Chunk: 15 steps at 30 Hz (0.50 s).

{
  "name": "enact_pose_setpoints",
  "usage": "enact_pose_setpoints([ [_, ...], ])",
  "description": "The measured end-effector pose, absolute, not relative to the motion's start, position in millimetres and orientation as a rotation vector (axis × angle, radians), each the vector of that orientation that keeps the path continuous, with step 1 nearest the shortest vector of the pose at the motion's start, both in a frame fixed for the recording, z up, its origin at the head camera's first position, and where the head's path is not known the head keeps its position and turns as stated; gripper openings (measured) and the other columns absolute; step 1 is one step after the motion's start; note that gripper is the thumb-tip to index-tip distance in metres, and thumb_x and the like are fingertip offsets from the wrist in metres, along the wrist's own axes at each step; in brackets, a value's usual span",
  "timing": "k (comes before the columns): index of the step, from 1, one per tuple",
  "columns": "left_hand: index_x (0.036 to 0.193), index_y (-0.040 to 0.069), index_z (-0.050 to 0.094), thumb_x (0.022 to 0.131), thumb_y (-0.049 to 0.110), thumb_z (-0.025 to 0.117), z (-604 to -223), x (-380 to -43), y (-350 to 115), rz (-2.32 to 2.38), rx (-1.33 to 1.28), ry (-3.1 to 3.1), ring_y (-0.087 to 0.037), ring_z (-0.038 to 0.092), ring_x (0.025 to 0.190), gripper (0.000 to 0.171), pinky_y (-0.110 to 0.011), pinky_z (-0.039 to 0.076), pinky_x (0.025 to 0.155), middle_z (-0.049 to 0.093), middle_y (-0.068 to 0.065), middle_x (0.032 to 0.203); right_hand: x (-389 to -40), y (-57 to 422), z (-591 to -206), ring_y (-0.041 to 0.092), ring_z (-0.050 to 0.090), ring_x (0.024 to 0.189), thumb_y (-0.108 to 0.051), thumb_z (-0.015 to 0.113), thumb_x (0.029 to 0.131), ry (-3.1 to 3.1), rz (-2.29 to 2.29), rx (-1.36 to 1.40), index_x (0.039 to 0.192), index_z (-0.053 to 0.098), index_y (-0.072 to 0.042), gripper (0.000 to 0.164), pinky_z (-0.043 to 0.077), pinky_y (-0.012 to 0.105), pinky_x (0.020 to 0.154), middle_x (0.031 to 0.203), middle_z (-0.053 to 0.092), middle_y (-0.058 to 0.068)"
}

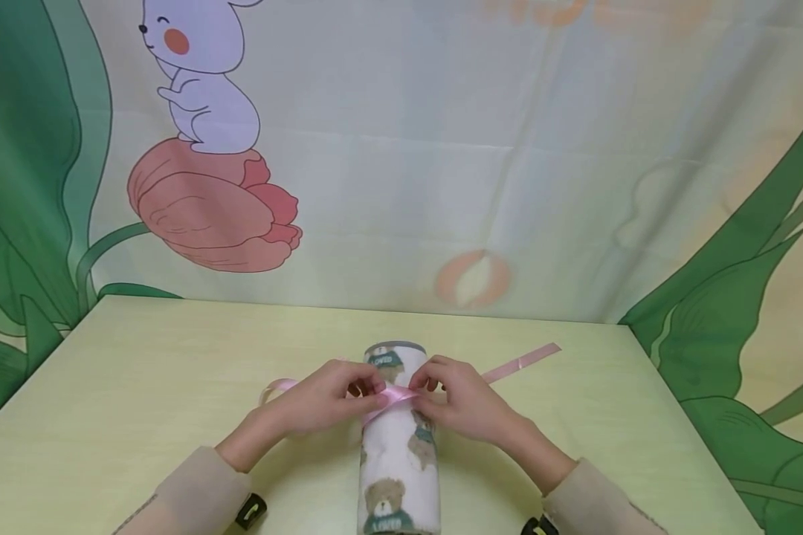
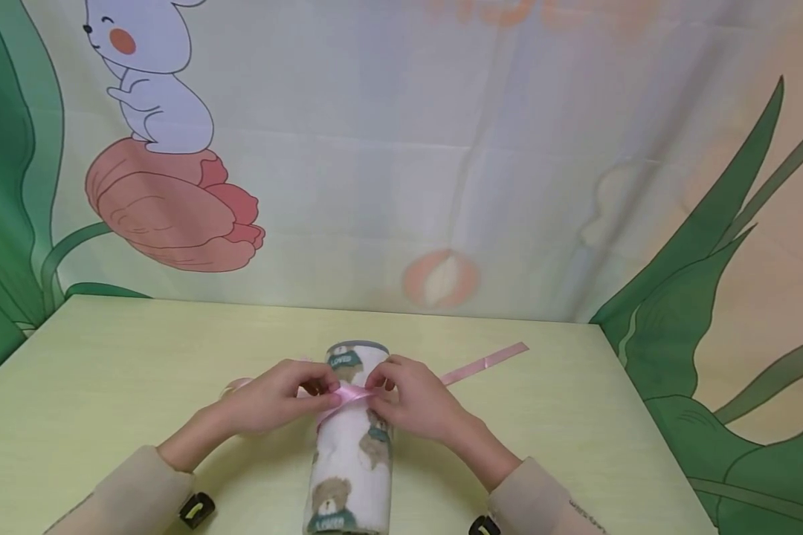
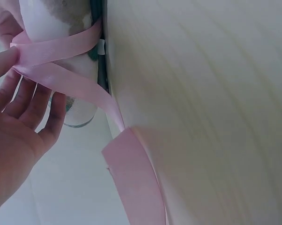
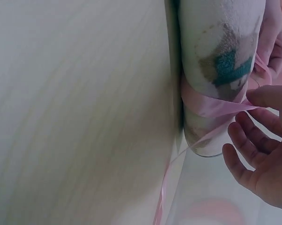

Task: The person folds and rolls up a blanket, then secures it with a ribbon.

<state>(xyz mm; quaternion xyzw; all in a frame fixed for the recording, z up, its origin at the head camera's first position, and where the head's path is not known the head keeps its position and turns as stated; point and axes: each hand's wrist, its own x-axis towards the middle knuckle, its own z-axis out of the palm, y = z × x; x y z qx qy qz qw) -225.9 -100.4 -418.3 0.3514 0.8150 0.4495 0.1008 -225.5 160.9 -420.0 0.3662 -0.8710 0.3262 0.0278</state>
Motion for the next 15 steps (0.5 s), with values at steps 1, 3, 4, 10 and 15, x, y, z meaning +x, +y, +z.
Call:
enact_pose_setpoints([
  [1,0.101,0.015,0.069,0.102,0.024,0.068,-418.5,-226.0,-100.1,1.334,1.037,2.410,-0.017,0.063,0.086,0.010,-0.031,0.052,0.076,0.066,0.005,0.089,-225.2,160.3,-420.6,0.018,0.062,0.089,-0.007,0.074,0.093,-2.689,1.017,1.124,0.100,0.071,-0.010,0.008,0.055,0.039,0.081,0.096,0.065,-0.004],
  [3,0.101,0.015,0.069,0.102,0.023,0.068,-418.8,-226.1,-99.6,1.343,1.037,2.413,-0.017,0.062,0.087,0.008,-0.031,0.052,0.076,0.065,0.004,0.090,-224.7,159.0,-421.6,0.016,0.062,0.086,-0.004,0.071,0.093,-2.688,1.054,1.116,0.099,0.072,-0.009,0.007,0.056,0.039,0.078,0.093,0.066,-0.004],
  [4,0.101,0.015,0.069,0.102,0.023,0.068,-419.0,-226.2,-99.4,1.348,1.039,2.414,-0.017,0.062,0.087,0.008,-0.031,0.052,0.076,0.065,0.004,0.091,-224.5,158.5,-422.2,0.015,0.061,0.084,-0.003,0.070,0.094,-2.687,1.071,1.112,0.098,0.072,-0.009,0.008,0.057,0.039,0.076,0.092,0.066,-0.004],
  [10,0.102,0.014,0.067,0.102,0.021,0.068,-421.7,-227.2,-98.0,1.372,1.049,2.403,-0.018,0.062,0.087,0.007,-0.033,0.053,0.077,0.064,0.003,0.091,-222.9,157.5,-423.6,0.011,0.061,0.080,0.001,0.065,0.095,-2.661,1.156,1.088,0.099,0.071,-0.009,0.013,0.054,0.028,0.068,0.090,0.069,-0.005],
  [15,0.103,0.014,0.067,0.102,0.020,0.068,-423.0,-228.2,-96.6,1.371,1.061,2.410,-0.017,0.063,0.086,0.006,-0.034,0.053,0.076,0.064,0.004,0.091,-222.4,158.4,-424.7,0.010,0.063,0.079,0.002,0.062,0.095,-2.631,1.168,1.081,0.102,0.072,-0.010,0.017,0.054,0.028,0.071,0.093,0.072,-0.004],
])
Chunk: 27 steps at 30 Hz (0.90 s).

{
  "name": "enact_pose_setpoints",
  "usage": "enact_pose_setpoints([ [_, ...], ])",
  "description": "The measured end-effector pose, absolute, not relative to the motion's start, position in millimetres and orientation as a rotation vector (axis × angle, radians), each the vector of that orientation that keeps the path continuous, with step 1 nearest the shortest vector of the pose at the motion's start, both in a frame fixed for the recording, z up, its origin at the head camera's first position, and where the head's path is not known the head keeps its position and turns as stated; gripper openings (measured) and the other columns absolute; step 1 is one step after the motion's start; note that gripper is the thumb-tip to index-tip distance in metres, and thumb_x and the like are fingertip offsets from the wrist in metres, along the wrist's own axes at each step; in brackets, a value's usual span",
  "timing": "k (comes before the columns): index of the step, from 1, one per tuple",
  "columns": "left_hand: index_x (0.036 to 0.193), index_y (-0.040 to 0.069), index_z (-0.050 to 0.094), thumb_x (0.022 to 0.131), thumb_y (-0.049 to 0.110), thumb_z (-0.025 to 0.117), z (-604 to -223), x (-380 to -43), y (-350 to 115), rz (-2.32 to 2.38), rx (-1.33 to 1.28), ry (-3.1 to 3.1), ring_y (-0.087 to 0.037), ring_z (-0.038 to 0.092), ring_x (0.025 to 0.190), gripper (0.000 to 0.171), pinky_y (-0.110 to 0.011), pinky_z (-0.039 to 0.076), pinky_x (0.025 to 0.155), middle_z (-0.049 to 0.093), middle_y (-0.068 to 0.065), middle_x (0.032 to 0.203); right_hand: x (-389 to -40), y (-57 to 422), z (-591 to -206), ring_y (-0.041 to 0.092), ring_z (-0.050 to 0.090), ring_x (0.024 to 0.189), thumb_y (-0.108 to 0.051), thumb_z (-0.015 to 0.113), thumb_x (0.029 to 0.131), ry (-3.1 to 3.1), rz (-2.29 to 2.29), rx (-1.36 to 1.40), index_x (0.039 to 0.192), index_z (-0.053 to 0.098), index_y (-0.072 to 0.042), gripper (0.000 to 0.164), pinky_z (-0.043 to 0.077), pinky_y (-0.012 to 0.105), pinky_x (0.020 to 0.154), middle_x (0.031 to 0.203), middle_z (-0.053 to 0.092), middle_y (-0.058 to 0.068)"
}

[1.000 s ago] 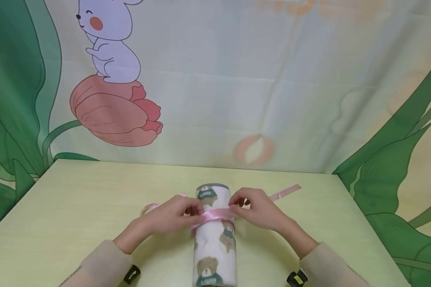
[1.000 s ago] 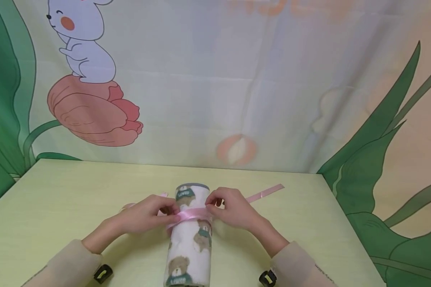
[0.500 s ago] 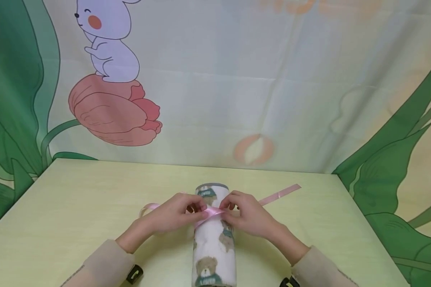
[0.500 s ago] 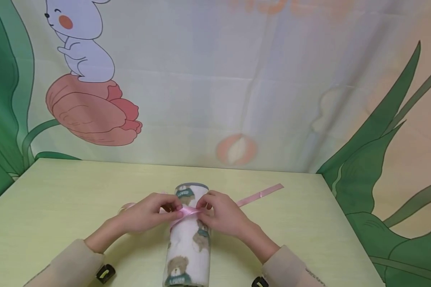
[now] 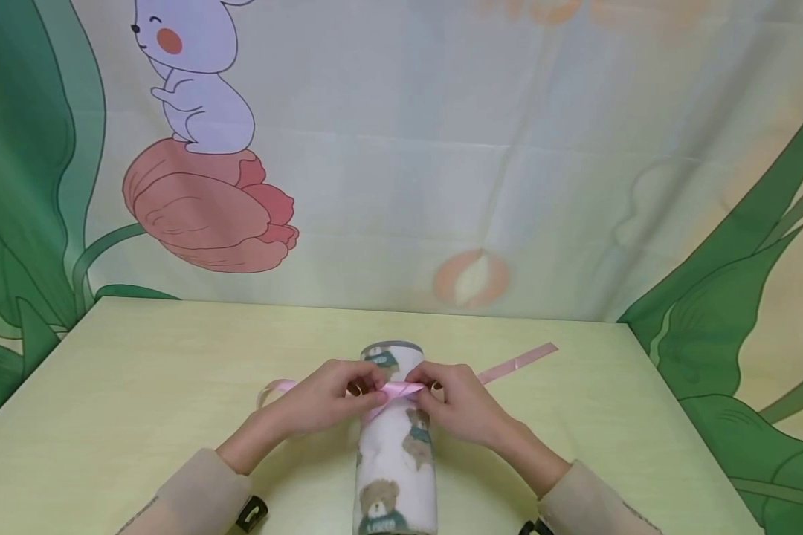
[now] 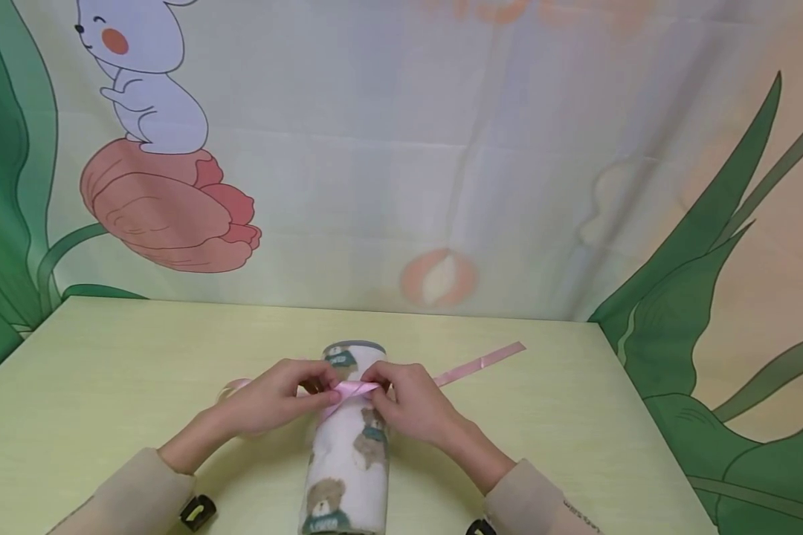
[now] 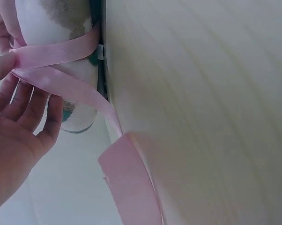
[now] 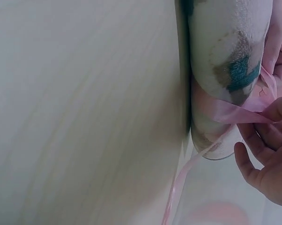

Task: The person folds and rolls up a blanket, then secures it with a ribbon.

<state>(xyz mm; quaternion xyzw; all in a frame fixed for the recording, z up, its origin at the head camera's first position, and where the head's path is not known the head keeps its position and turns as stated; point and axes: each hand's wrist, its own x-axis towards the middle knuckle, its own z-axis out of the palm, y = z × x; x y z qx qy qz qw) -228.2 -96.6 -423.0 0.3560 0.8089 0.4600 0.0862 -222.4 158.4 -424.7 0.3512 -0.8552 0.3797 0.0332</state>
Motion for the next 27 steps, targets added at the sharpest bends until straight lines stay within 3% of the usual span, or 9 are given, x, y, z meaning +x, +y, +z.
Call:
enact_pose_setpoints([
  [6,0.104,0.014,0.068,0.102,0.018,0.067,-423.1,-227.8,-97.0,1.370,1.066,2.423,-0.016,0.063,0.086,0.004,-0.034,0.053,0.077,0.065,0.005,0.091,-223.7,156.6,-426.6,0.013,0.067,0.083,0.008,0.058,0.095,-2.587,1.207,1.126,0.108,0.068,-0.007,0.023,0.057,0.034,0.072,0.098,0.071,-0.001],
  [16,0.104,0.015,0.069,0.102,0.019,0.067,-425.2,-228.0,-96.7,1.387,1.076,2.421,-0.017,0.063,0.087,0.006,-0.034,0.053,0.078,0.066,0.005,0.091,-226.4,156.4,-429.3,0.016,0.064,0.086,0.012,0.066,0.091,-2.630,1.156,1.132,0.111,0.065,-0.004,0.026,0.056,0.027,0.077,0.105,0.066,0.003],
  [27,0.104,0.014,0.069,0.102,0.019,0.067,-424.5,-227.9,-97.5,1.389,1.055,2.431,-0.018,0.062,0.086,0.006,-0.034,0.053,0.077,0.066,0.004,0.090,-227.6,157.5,-424.3,0.013,0.064,0.084,0.003,0.076,0.090,-2.749,1.216,1.097,0.113,0.066,-0.009,0.027,0.056,0.028,0.075,0.106,0.066,0.000],
])
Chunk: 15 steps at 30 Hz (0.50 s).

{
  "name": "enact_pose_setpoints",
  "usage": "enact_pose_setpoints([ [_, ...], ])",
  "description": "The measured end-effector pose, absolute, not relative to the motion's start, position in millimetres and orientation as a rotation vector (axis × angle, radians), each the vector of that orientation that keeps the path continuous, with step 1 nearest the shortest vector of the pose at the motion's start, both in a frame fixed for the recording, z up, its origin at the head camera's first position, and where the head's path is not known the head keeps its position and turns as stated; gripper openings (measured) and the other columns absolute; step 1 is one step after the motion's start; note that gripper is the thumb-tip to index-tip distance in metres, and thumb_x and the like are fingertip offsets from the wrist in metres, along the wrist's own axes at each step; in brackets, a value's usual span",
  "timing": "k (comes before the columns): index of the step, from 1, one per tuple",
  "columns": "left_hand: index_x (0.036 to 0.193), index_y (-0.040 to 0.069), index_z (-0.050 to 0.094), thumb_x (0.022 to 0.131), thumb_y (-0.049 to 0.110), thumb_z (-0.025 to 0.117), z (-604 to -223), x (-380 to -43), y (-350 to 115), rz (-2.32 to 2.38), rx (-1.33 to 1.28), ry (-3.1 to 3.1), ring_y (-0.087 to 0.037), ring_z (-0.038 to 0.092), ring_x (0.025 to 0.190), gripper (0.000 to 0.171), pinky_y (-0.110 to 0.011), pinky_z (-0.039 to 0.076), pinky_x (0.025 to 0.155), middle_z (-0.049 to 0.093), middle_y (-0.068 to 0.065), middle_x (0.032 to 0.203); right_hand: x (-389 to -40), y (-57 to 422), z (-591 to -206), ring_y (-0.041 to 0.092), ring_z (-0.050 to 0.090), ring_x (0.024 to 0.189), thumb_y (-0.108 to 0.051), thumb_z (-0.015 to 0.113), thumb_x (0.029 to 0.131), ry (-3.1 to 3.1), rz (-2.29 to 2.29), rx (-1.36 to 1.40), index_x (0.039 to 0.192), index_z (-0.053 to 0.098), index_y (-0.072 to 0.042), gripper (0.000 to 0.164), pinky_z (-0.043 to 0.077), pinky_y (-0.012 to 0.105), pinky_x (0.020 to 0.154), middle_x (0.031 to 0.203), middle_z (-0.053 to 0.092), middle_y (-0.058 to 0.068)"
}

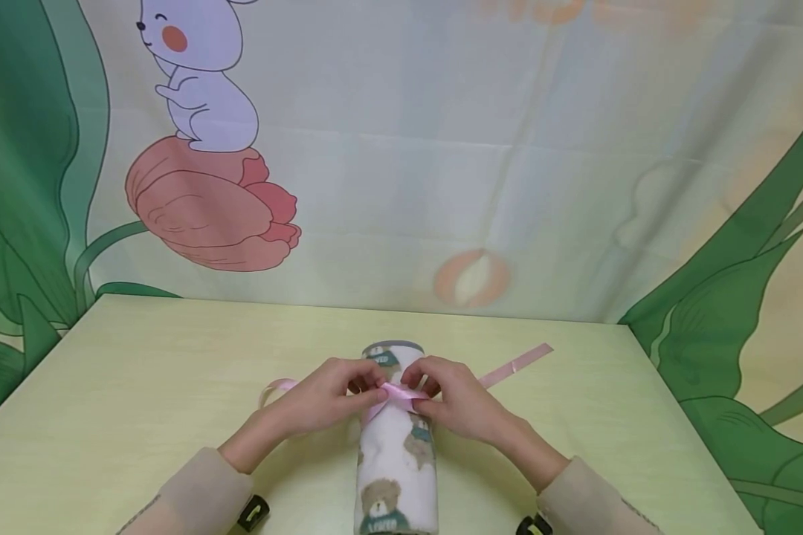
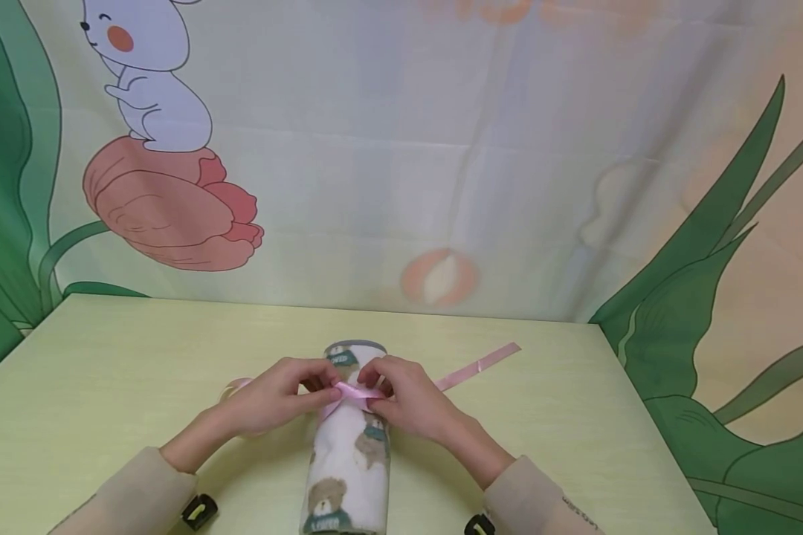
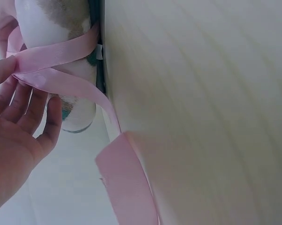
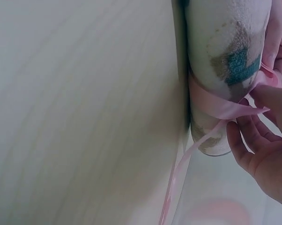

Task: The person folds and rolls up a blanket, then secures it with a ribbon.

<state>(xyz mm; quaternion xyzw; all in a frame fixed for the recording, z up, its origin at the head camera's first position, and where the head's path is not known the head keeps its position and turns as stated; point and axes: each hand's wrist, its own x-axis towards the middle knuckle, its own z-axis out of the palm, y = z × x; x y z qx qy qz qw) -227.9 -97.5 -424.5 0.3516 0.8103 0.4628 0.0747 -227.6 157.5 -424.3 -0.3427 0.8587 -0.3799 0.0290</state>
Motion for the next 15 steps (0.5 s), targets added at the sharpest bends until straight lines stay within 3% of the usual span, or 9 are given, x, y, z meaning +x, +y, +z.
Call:
enact_pose_setpoints([
  [7,0.103,0.014,0.069,0.102,0.021,0.067,-425.2,-228.1,-97.9,1.400,1.021,2.430,-0.018,0.062,0.086,0.007,-0.034,0.052,0.077,0.065,0.003,0.090,-227.4,159.3,-424.5,0.014,0.065,0.082,-0.002,0.080,0.088,2.589,-1.252,-0.972,0.103,0.059,-0.010,0.028,0.057,0.030,0.068,0.095,0.063,-0.001],
  [15,0.103,0.013,0.069,0.102,0.020,0.067,-426.1,-228.5,-98.1,1.390,0.986,2.441,-0.019,0.062,0.085,0.008,-0.034,0.053,0.076,0.065,0.002,0.090,-228.1,164.7,-429.3,0.015,0.056,0.095,0.004,0.078,0.084,2.673,-1.268,-1.247,0.085,0.055,-0.016,0.031,0.054,0.042,0.083,0.097,0.055,-0.005],
])
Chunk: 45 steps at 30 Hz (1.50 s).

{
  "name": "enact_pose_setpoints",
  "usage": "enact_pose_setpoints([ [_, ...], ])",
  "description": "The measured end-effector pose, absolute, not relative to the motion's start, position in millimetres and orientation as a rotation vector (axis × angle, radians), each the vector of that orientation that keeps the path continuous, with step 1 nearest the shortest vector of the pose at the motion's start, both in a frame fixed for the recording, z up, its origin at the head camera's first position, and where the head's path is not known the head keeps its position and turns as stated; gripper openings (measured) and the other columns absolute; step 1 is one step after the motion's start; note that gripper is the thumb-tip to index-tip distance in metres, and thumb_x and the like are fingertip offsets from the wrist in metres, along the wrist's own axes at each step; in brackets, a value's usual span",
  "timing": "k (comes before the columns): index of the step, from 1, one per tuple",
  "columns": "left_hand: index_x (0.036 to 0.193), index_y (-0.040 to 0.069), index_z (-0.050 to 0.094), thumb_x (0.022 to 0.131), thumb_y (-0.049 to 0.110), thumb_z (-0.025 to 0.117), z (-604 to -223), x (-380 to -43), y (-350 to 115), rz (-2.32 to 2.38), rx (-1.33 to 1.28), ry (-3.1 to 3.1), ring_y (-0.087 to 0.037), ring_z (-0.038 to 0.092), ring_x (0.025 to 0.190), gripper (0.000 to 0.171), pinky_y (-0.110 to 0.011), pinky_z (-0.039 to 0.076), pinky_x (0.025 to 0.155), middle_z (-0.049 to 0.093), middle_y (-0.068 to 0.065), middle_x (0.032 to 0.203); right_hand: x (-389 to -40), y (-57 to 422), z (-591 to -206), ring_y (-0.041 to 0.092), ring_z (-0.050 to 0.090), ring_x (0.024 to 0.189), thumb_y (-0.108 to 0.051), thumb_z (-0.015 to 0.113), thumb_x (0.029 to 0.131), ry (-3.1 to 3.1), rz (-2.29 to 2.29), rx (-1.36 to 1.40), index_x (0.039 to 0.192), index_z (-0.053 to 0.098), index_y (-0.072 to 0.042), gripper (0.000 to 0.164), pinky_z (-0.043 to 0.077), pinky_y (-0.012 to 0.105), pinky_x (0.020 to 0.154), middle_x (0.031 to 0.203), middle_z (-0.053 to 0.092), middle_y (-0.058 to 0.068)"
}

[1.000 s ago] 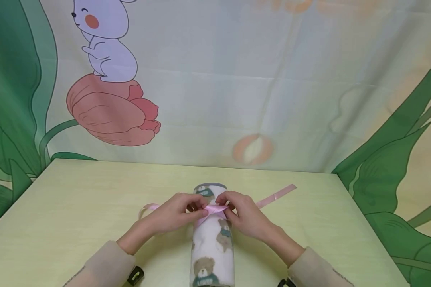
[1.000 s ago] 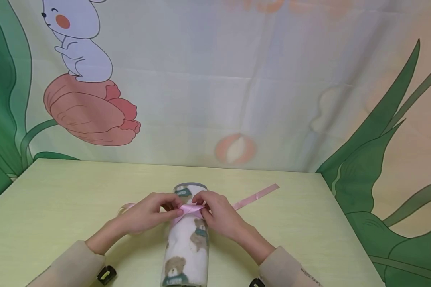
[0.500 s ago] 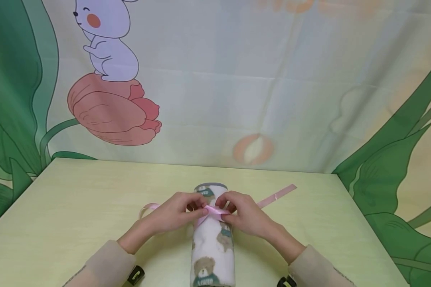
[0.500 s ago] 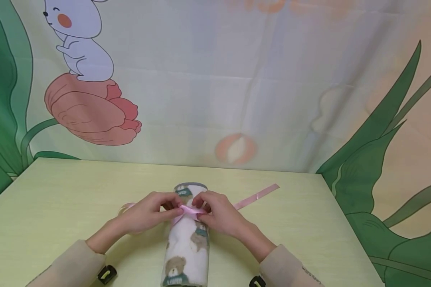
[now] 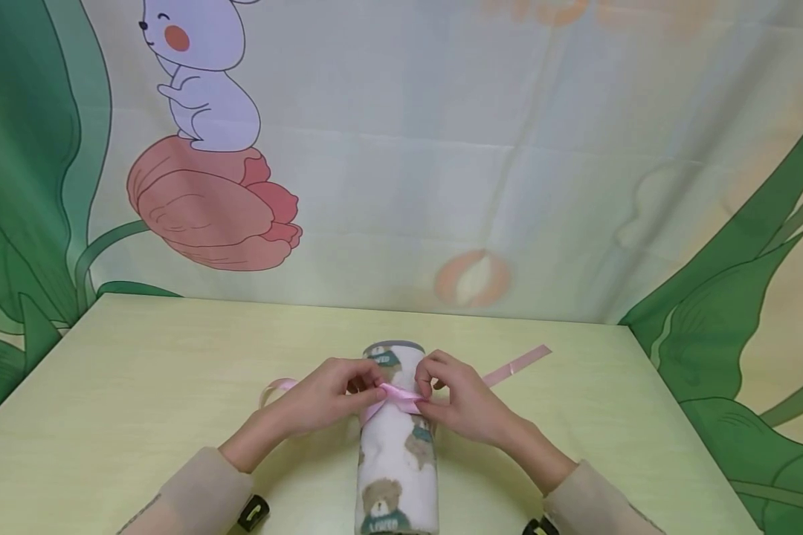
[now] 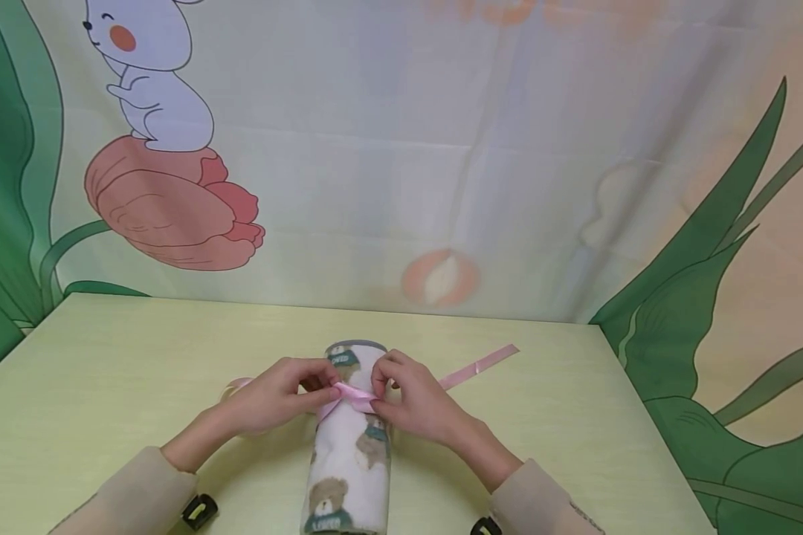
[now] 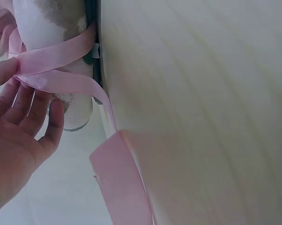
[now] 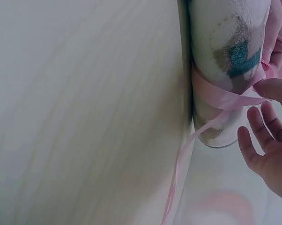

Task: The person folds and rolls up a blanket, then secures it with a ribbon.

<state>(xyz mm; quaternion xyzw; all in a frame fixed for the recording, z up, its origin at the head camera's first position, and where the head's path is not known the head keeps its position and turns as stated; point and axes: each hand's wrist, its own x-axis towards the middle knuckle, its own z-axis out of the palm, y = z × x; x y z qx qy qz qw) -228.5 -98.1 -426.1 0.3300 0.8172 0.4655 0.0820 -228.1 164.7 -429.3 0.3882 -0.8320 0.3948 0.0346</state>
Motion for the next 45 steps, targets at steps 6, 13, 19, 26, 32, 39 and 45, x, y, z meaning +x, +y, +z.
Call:
enact_pose_setpoints([
  [6,0.103,0.013,0.069,0.102,0.019,0.067,-426.7,-228.9,-98.3,1.387,0.968,2.447,-0.020,0.061,0.083,0.006,-0.032,0.052,0.072,0.065,0.002,0.088,-226.5,168.2,-426.6,0.014,0.057,0.097,0.004,0.078,0.087,-2.534,1.088,1.244,0.083,0.062,-0.017,0.026,0.054,0.040,0.084,0.101,0.056,-0.005],
  [13,0.104,0.013,0.069,0.103,0.021,0.066,-426.5,-227.7,-98.8,1.397,0.965,2.435,-0.020,0.061,0.083,0.008,-0.029,0.052,0.072,0.065,0.001,0.089,-220.4,168.7,-420.5,0.015,0.060,0.088,-0.008,0.075,0.091,-2.626,0.883,1.180,0.089,0.071,-0.016,0.009,0.054,0.033,0.079,0.102,0.061,-0.006],
  [19,0.105,0.013,0.069,0.103,0.021,0.066,-426.2,-226.7,-99.5,1.405,0.953,2.417,-0.020,0.061,0.083,0.009,-0.028,0.052,0.071,0.066,-0.001,0.089,-216.0,167.4,-418.8,0.011,0.060,0.091,-0.026,0.074,0.095,-2.742,0.817,1.128,0.089,0.075,-0.020,0.009,0.052,0.031,0.083,0.105,0.061,-0.009],
  [26,0.104,0.013,0.068,0.104,0.019,0.064,-426.9,-227.0,-100.3,1.364,0.959,2.424,-0.017,0.060,0.083,0.007,-0.030,0.052,0.072,0.065,0.002,0.089,-213.5,168.6,-416.4,0.014,0.059,0.096,-0.019,0.077,0.093,-2.758,0.931,1.144,0.084,0.072,-0.018,0.010,0.051,0.036,0.089,0.107,0.060,-0.006],
  [32,0.102,0.013,0.068,0.103,0.017,0.065,-428.3,-226.7,-102.0,1.353,0.989,2.371,-0.015,0.058,0.078,0.005,-0.026,0.048,0.068,0.063,0.003,0.084,-213.0,178.9,-415.7,0.016,0.059,0.098,-0.015,0.076,0.093,-2.704,1.188,1.159,0.083,0.065,-0.020,0.016,0.051,0.042,0.086,0.105,0.060,-0.006],
  [39,0.095,0.014,0.069,0.102,0.019,0.067,-427.9,-224.2,-103.7,1.307,1.036,2.342,-0.008,0.052,0.070,0.009,-0.022,0.043,0.063,0.059,0.007,0.075,-211.7,190.0,-418.1,0.014,0.064,0.093,-0.020,0.077,0.094,-2.679,1.351,1.177,0.089,0.068,-0.024,0.012,0.053,0.048,0.086,0.095,0.066,-0.009],
  [45,0.097,0.011,0.069,0.102,0.019,0.067,-425.2,-221.1,-104.4,1.316,1.054,2.330,-0.009,0.053,0.072,0.009,-0.023,0.044,0.064,0.060,0.005,0.078,-210.5,192.6,-416.2,0.016,0.066,0.093,-0.018,0.074,0.097,-2.665,1.451,1.138,0.095,0.073,-0.022,0.005,0.052,0.052,0.089,0.095,0.071,-0.007],
])
